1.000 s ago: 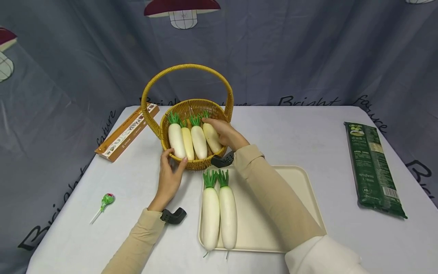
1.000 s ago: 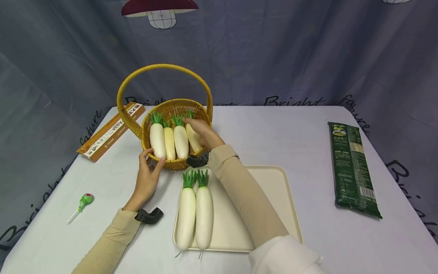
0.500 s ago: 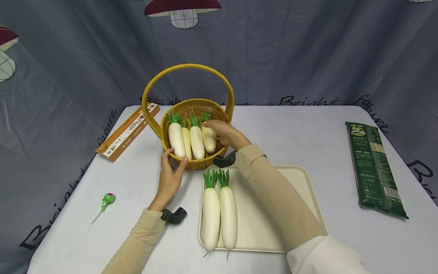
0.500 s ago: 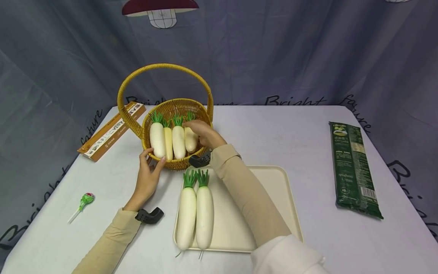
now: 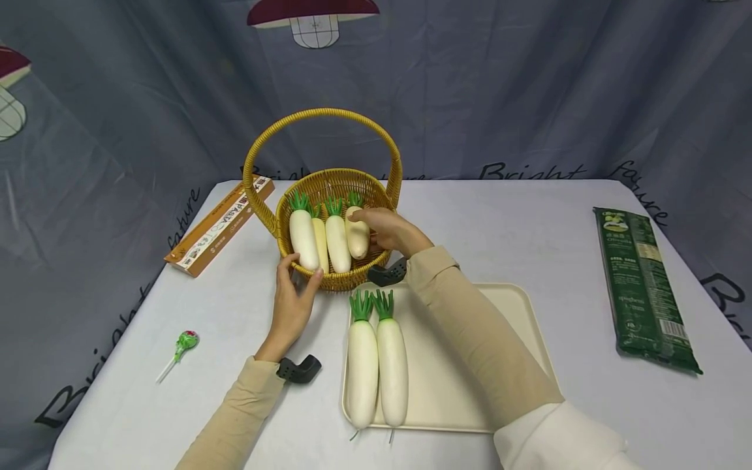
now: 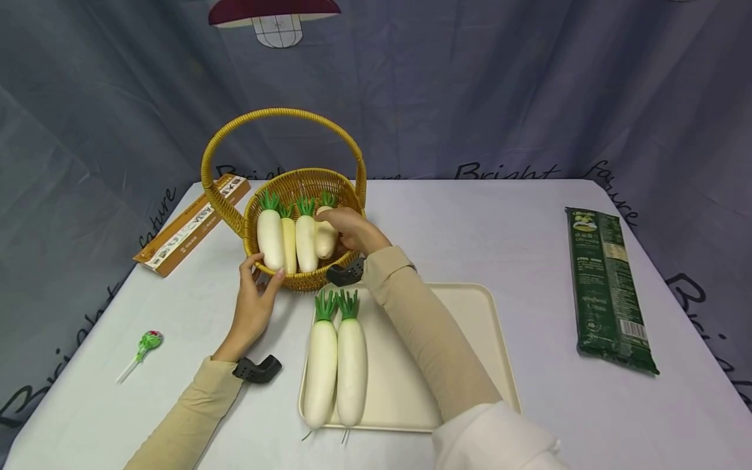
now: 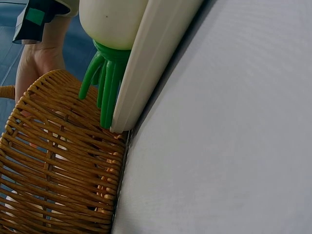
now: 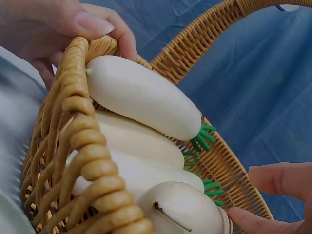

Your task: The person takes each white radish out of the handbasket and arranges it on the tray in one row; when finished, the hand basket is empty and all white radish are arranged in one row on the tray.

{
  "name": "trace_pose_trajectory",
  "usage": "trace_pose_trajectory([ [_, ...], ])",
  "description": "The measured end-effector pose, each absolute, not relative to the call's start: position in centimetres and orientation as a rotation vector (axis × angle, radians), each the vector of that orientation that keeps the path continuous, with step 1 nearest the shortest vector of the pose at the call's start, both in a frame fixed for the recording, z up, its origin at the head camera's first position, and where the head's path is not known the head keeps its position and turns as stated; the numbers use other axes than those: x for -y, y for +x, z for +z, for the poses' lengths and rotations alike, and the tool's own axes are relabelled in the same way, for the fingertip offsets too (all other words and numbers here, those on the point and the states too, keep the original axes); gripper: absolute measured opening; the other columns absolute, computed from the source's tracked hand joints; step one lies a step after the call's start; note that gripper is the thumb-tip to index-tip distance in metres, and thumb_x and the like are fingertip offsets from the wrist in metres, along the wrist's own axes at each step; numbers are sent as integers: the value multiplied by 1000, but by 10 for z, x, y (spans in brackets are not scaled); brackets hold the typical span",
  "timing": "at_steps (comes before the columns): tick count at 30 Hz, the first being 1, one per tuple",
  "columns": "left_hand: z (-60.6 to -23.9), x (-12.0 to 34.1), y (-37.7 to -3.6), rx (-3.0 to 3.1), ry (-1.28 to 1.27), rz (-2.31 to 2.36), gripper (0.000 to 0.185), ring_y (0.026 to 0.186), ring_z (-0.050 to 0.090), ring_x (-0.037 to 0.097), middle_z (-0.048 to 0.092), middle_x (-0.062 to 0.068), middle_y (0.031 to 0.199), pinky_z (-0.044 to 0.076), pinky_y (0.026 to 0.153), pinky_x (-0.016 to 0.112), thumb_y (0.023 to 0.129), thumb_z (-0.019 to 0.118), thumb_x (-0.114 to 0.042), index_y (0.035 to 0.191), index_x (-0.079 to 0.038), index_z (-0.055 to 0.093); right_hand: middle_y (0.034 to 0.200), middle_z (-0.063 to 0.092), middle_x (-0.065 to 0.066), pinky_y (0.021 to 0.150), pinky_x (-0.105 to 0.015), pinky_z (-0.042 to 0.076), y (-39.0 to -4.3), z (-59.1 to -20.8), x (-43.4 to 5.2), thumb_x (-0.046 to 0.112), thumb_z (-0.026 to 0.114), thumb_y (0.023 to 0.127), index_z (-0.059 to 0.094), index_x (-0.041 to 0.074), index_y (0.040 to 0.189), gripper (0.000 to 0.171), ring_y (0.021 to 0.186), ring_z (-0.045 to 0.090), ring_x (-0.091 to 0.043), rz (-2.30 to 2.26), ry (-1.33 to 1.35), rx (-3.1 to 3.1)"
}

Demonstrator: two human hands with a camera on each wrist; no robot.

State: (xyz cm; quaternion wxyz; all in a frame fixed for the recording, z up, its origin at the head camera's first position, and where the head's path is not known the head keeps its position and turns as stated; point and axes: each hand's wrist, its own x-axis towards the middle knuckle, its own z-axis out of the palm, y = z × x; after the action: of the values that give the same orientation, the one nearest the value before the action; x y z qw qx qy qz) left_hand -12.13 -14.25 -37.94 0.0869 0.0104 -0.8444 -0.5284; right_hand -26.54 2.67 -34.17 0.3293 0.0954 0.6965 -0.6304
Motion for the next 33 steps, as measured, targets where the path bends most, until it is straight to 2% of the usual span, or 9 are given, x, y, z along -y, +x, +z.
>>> trace_pose_trajectory([
  [3,-375,140,-119,2510,30,-1573,54,134,22,42,18,21,145,26,109,50,91,53,-25,133,-6,24,141,35,-5,88,-42,49,-264,-342,-28,29,52,90,32,15,138,54,109,53,-30,-1645,229,-1822],
  [8,-375,140,-120,2504,30,-1574,54,134,22,42,17,22,145,26,109,51,91,53,-25,133,-5,25,147,27,0,97,-43,43,-263,-342,-29,23,53,91,30,23,141,55,113,51,-27,-1656,167,-1813],
  [13,-375,141,-120,2501,26,-1583,54,134,21,42,17,22,145,26,108,51,91,53,-23,133,-5,25,147,28,-3,98,-43,41,-262,-344,-29,14,53,90,29,24,141,56,104,53,-26,-1667,112,-1820],
  [19,-375,140,-120,2511,33,-1589,54,134,21,42,16,22,145,26,109,50,91,53,-25,133,-6,24,147,27,-4,98,-43,41,-262,-344,-29,11,52,90,30,22,141,56,109,52,-28,-1689,106,-1806],
  [23,-375,141,-120,2509,34,-1590,54,134,21,42,17,22,145,26,109,51,91,53,-25,133,-6,24,145,28,-5,95,-41,42,-262,-344,-31,12,52,90,31,22,140,56,101,52,-26,-1703,92,-1790],
  [27,-375,141,-120,2503,36,-1594,55,134,21,42,17,22,145,26,109,51,91,53,-25,133,-6,25,138,36,-9,82,-36,43,-263,-344,-34,11,51,90,32,22,140,55,90,47,-20,-1752,95,-1724],
  [30,-376,141,-120,2501,41,-1596,55,134,22,42,17,21,145,26,109,50,91,54,-25,133,-6,25,134,38,-11,74,-33,40,-262,-343,-36,12,48,91,31,21,140,53,92,45,-20,-1789,102,-1670],
  [33,-376,141,-120,2505,43,-1593,55,134,22,42,17,21,145,26,109,50,91,54,-25,133,-7,25,136,37,-11,73,-33,39,-260,-341,-40,12,47,92,31,21,141,52,96,44,-21,-1826,116,-1616],
])
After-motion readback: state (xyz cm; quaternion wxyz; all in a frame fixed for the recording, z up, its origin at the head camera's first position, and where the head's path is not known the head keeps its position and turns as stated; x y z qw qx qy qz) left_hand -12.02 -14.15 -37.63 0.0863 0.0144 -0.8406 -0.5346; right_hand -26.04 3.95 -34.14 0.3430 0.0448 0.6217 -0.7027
